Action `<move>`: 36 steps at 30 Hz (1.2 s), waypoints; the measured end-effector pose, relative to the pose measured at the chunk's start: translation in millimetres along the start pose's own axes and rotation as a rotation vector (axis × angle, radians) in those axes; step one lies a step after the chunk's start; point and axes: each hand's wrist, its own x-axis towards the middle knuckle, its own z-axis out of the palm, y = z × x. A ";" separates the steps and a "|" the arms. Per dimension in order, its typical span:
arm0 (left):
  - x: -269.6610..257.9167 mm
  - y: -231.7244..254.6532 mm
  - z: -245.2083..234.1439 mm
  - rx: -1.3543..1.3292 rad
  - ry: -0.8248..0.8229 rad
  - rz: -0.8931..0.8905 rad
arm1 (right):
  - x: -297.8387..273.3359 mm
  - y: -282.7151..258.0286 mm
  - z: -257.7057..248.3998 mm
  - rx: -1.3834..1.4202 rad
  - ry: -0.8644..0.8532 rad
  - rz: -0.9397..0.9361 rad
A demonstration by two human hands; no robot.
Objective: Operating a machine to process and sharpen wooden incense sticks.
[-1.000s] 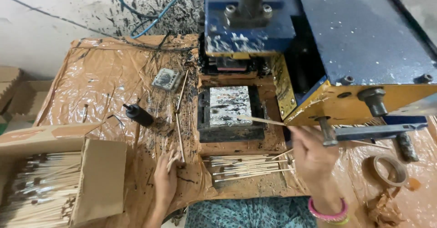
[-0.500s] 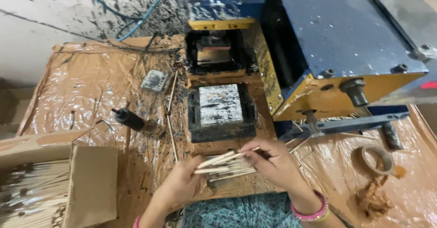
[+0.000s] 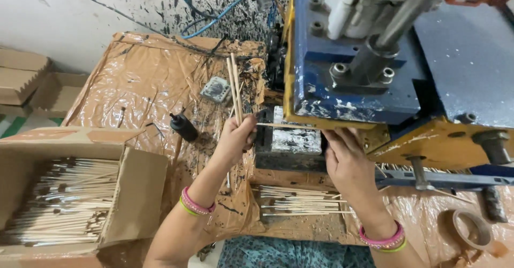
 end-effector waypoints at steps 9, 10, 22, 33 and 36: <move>-7.4 -1.5 1.8 -0.231 0.017 -0.082 | 7.6 12.1 6.7 0.092 0.031 0.017; -10.2 -9.0 -1.8 -0.231 0.048 -0.047 | 6.7 8.6 3.3 0.079 0.028 0.005; -128.1 -86.5 -52.3 0.191 0.340 0.371 | -122.5 90.9 -46.8 -0.159 0.343 0.362; -89.5 8.8 -1.6 0.670 -0.224 0.048 | -46.9 21.9 -15.3 1.210 -0.139 0.153; -53.7 17.3 -26.0 0.354 -0.119 0.264 | -6.1 15.1 -12.8 0.791 -0.126 -0.031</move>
